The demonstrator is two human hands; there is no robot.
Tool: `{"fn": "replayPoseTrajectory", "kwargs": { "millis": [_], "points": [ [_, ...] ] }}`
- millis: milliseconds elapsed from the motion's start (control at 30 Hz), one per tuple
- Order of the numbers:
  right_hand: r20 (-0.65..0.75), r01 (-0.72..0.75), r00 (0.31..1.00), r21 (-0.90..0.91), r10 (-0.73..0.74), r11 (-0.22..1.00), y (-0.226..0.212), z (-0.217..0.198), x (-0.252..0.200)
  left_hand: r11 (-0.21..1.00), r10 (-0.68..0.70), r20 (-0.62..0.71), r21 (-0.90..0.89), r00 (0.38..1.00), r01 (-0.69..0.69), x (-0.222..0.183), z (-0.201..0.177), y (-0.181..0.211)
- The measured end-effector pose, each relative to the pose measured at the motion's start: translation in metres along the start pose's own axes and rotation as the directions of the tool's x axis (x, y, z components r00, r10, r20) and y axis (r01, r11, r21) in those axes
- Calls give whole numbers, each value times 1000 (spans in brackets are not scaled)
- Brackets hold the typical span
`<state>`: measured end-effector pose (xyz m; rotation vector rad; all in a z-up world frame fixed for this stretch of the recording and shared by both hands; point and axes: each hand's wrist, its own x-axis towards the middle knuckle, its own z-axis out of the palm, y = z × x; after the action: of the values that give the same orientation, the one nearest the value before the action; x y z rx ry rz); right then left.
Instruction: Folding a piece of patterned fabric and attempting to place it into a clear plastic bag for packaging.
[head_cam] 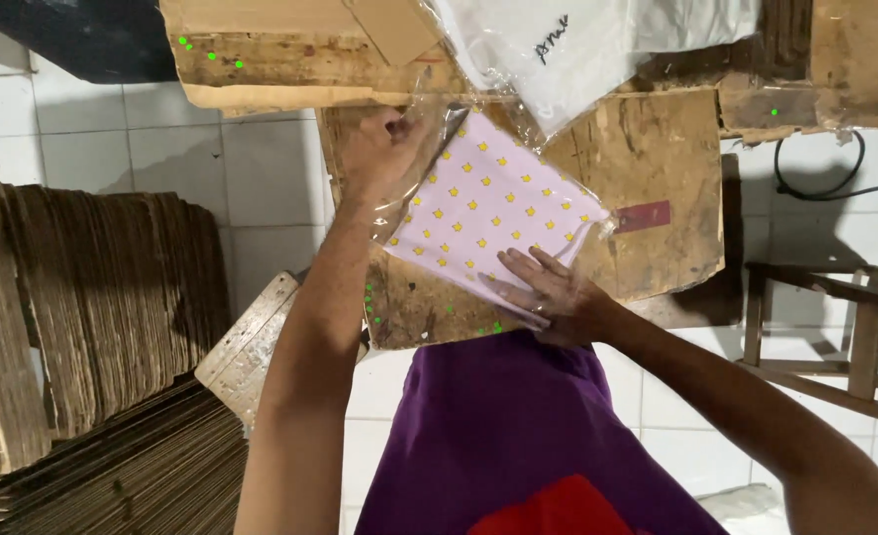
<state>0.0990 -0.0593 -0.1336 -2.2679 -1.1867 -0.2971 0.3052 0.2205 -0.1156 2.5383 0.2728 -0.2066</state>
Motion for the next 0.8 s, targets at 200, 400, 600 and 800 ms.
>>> {"fn": "replayPoseTrajectory", "kwargs": {
  "millis": [200,400,600,800],
  "points": [
    [445,-26,896,82,-14,996,27,22,-22,966,65,136,-256,989,-28,5,-7,47],
    [267,161,951,12,-158,987,24,16,-17,958,146,-176,-219,974,-183,30,46,22],
    [244,119,958,149,-153,982,44,9,-41,978,64,-168,-187,984,-95,8,40,17],
    [57,-58,996,-112,65,992,77,8,-33,960,222,-183,215,958,-181,-95,2,19]
  ]
}}
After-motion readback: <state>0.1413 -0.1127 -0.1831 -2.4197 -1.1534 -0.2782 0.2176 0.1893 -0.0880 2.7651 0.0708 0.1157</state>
